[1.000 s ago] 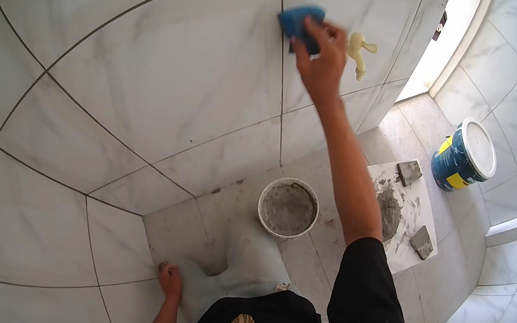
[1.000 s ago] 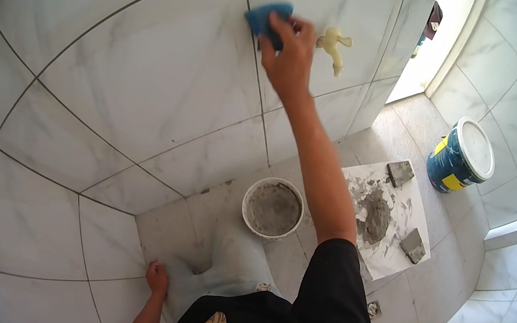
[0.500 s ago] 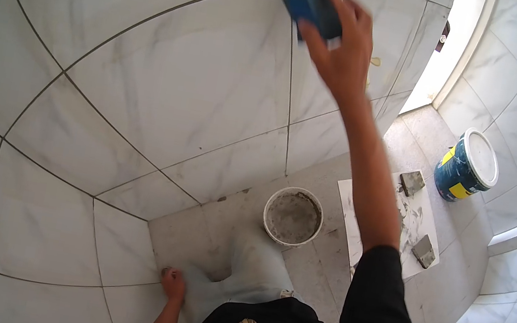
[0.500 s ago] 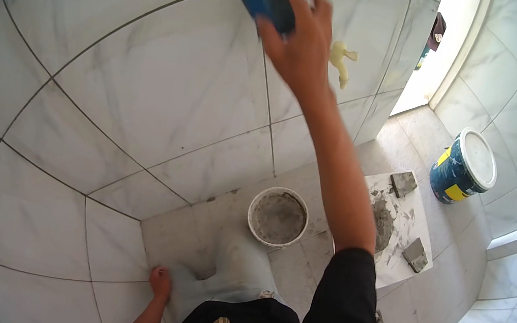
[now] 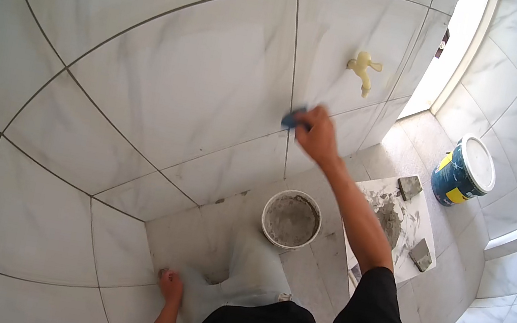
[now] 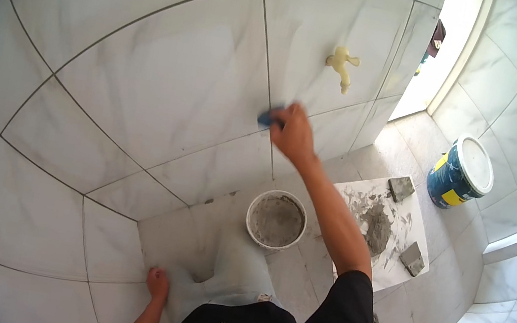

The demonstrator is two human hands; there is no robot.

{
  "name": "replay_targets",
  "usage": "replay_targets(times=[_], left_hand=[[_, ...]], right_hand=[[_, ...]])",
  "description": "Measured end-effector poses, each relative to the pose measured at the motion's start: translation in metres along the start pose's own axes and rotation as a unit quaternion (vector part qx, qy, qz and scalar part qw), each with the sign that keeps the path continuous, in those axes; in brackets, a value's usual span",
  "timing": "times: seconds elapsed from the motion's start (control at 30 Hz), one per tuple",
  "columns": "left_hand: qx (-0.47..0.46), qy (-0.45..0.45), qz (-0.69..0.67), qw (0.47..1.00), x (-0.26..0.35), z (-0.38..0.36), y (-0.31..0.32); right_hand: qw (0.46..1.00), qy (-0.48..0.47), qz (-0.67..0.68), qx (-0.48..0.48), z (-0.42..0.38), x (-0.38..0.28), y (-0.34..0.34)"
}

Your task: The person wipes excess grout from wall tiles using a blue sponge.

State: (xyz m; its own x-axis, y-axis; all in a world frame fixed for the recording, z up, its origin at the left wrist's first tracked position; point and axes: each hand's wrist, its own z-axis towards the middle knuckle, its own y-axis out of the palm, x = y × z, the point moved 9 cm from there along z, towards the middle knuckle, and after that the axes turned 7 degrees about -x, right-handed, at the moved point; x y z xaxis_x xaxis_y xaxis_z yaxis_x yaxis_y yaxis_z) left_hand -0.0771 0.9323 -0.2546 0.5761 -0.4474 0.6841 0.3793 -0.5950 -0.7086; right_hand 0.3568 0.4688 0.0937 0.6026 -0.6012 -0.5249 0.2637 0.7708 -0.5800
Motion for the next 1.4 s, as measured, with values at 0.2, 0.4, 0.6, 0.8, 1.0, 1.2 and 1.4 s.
replay_targets(times=[0.2,0.4,0.6,0.8,1.0,1.2,1.4], left_hand=[[-0.029,-0.003,-0.025,0.999,0.032,-0.012,-0.007],[-0.038,-0.010,-0.034,0.999,0.036,-0.015,-0.004],[-0.018,0.081,0.027,0.996,0.031,-0.008,-0.004],[-0.033,-0.002,-0.011,0.999,0.022,-0.005,0.002],[-0.004,0.045,-0.008,0.999,0.048,-0.012,-0.007],[-0.024,0.024,-0.077,0.996,-0.007,0.001,0.003],[0.021,0.089,0.021,0.996,0.033,-0.005,-0.004]], right_hand=[[0.947,-0.158,-0.066,0.272,0.138,-0.117,-0.178],[0.954,-0.124,-0.008,0.272,0.069,-0.035,-0.052],[0.980,-0.023,-0.013,0.195,-0.058,0.040,0.060],[0.981,0.045,0.039,0.184,-0.045,0.024,0.028],[0.998,0.005,-0.035,0.050,-0.069,0.062,0.099],[0.859,0.341,0.226,0.306,-0.108,0.158,0.046],[0.939,0.217,0.116,0.242,-0.092,0.065,0.135]])
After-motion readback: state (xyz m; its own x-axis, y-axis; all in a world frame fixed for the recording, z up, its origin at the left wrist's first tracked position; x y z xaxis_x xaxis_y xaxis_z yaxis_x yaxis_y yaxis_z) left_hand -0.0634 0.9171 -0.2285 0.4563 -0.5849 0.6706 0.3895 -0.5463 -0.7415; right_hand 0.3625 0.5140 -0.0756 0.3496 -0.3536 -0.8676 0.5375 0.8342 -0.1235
